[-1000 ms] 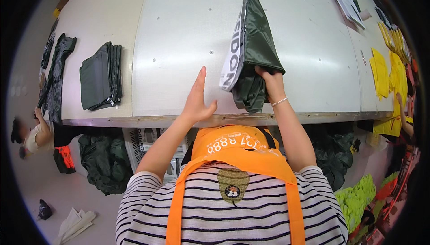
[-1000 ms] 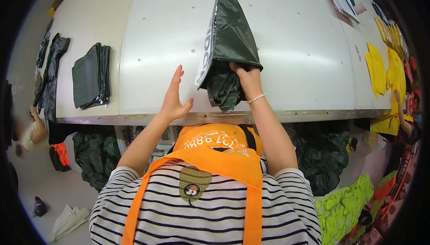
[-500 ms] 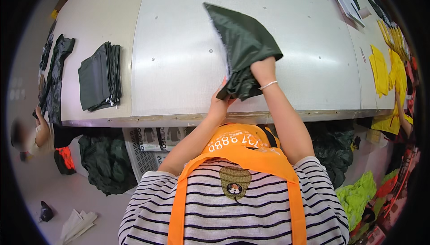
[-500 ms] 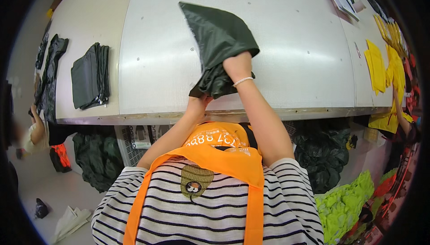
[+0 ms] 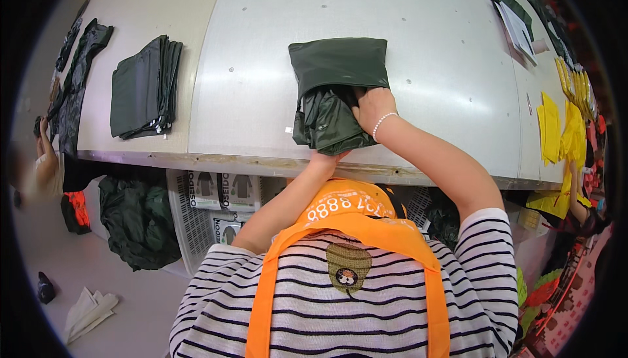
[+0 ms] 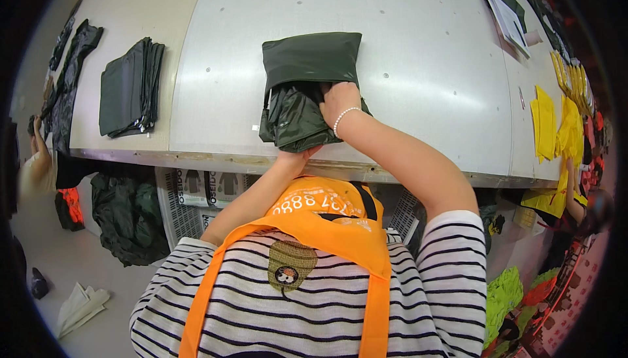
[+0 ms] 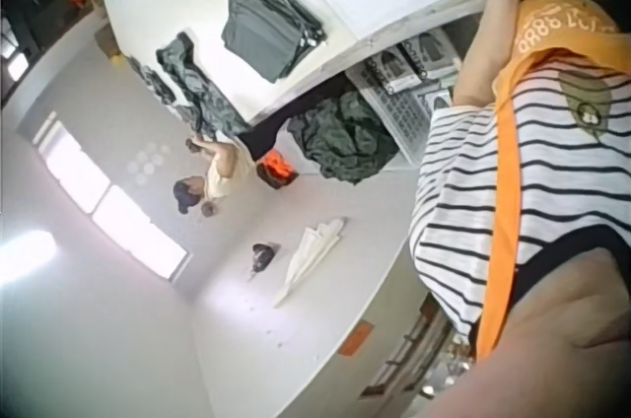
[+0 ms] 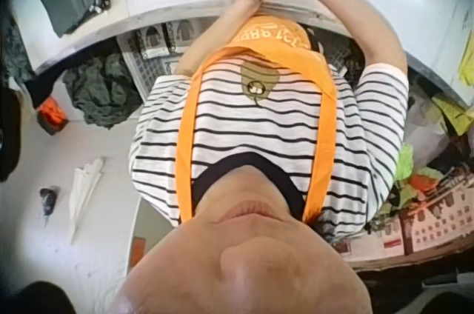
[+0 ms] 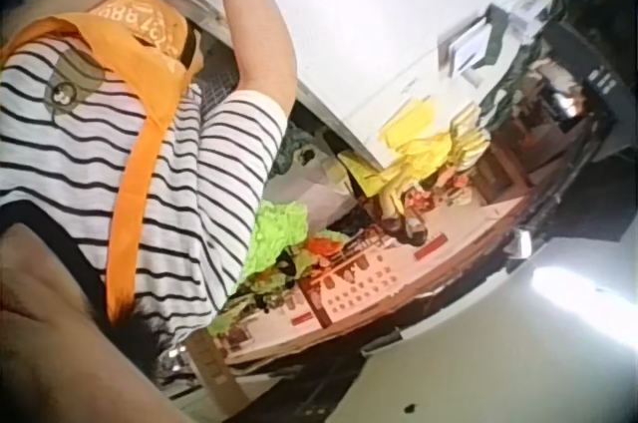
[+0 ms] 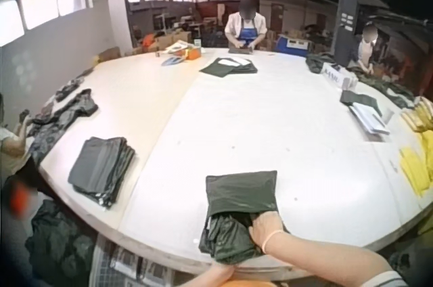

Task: The person folds a dark green jacket on a white table. They smooth the fabric, fold the sleeves inward, fold the body in half, then fold it again into a compact rectangle. The folded jacket is placed into a white plastic basket.

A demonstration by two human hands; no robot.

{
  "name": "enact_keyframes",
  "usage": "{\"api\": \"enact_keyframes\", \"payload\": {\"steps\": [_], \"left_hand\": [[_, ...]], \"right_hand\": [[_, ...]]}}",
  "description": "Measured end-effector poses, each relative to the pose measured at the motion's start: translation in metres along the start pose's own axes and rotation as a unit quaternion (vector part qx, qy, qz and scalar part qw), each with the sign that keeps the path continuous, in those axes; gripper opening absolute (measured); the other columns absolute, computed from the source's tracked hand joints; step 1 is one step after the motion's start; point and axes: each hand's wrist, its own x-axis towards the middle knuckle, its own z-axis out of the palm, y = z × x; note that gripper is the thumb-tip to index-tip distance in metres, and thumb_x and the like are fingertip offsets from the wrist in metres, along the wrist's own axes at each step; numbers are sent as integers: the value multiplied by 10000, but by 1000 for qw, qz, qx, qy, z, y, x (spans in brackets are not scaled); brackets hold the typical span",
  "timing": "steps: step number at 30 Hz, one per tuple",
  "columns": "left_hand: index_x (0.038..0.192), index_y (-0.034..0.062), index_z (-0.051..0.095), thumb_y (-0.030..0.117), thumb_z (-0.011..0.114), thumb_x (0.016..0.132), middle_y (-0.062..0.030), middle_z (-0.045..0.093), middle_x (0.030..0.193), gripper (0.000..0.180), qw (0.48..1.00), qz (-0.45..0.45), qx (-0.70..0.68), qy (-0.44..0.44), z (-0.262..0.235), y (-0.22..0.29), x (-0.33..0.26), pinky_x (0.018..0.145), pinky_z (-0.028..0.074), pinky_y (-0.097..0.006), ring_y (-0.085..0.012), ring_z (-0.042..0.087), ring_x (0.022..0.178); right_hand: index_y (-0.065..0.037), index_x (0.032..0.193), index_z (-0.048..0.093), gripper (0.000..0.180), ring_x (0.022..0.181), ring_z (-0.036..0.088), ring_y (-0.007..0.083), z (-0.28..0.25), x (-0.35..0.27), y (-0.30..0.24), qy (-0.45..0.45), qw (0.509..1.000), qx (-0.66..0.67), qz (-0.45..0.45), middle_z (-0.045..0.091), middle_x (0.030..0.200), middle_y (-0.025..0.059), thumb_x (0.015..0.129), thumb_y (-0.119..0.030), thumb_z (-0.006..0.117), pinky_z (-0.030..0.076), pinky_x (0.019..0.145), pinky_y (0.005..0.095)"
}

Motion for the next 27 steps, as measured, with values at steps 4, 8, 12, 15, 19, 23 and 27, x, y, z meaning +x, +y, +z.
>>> {"api": "enact_keyframes", "payload": {"steps": [4, 8, 12, 15, 19, 23, 27], "left_hand": [[1347, 293, 398, 480, 447, 950, 61, 507, 1305, 442, 996, 5, -87, -33, 7, 24, -13, 855, 517, -296, -99, 537, 1131], [1377, 277, 372, 416, 409, 984, 63, 457, 1364, 419, 995, 73, -33, -58, -1, 13, -3, 893, 497, -307, -104, 504, 1175], [1363, 197, 387, 377, 444, 973, -17, 460, 1367, 434, 998, 42, -45, 0, -1, -4, 3, 973, 450, -353, -185, 484, 1221], [1335, 188, 410, 359, 441, 976, -14, 478, 1344, 399, 999, 11, -50, 16, -4, -2, 8, 958, 465, -377, -204, 500, 1198], [1292, 173, 460, 348, 429, 979, -38, 535, 1281, 361, 998, 31, -46, -2, -17, -16, 16, 945, 481, -388, -222, 560, 1122], [1297, 124, 439, 111, 447, 973, -84, 534, 1254, 324, 996, -13, -73, 56, 3, -6, 11, 887, 532, -410, -244, 558, 1099], [1316, 108, 434, 241, 377, 1006, -110, 531, 1266, 341, 995, -20, -76, 61, -11, -7, 21, 923, 503, -438, -288, 560, 1102]], "right_hand": [[-1, 1261, 509, 454, 1139, 509, 335, -45, -45, -19, 120, 990, 38, -65, 554, 1158, 245, 880, -244, 545, 414, 958, 373], [107, 1185, 524, 396, 1273, 398, 349, -25, -66, -43, 234, 964, 24, -121, 477, 1302, 254, 855, -113, 513, 315, 1077, 353], [54, 1023, 587, 242, 1069, 529, 316, -28, -17, -41, 117, 973, 178, -87, 578, 1071, 199, 818, -48, 510, 405, 990, 358], [27, 918, 585, 145, 962, 555, 298, -12, 1, -31, 73, 986, 151, -21, 583, 933, 166, 807, -36, 515, 471, 873, 379], [4, 846, 606, 157, 928, 587, 319, -3, 12, -21, 248, 957, 141, -44, 613, 936, 187, 871, -127, 523, 508, 769, 399], [-80, 1307, 502, 507, 1271, 416, 336, 50, 54, -3, 212, 923, 313, 71, 459, 1367, 189, 944, -421, 413, 340, 1049, 408], [-124, 1414, 380, 584, 1366, 295, 294, 24, 54, 2, 81, 892, 444, 11, 329, 1480, 132, 942, -468, 373, 235, 1124, 379]]}}
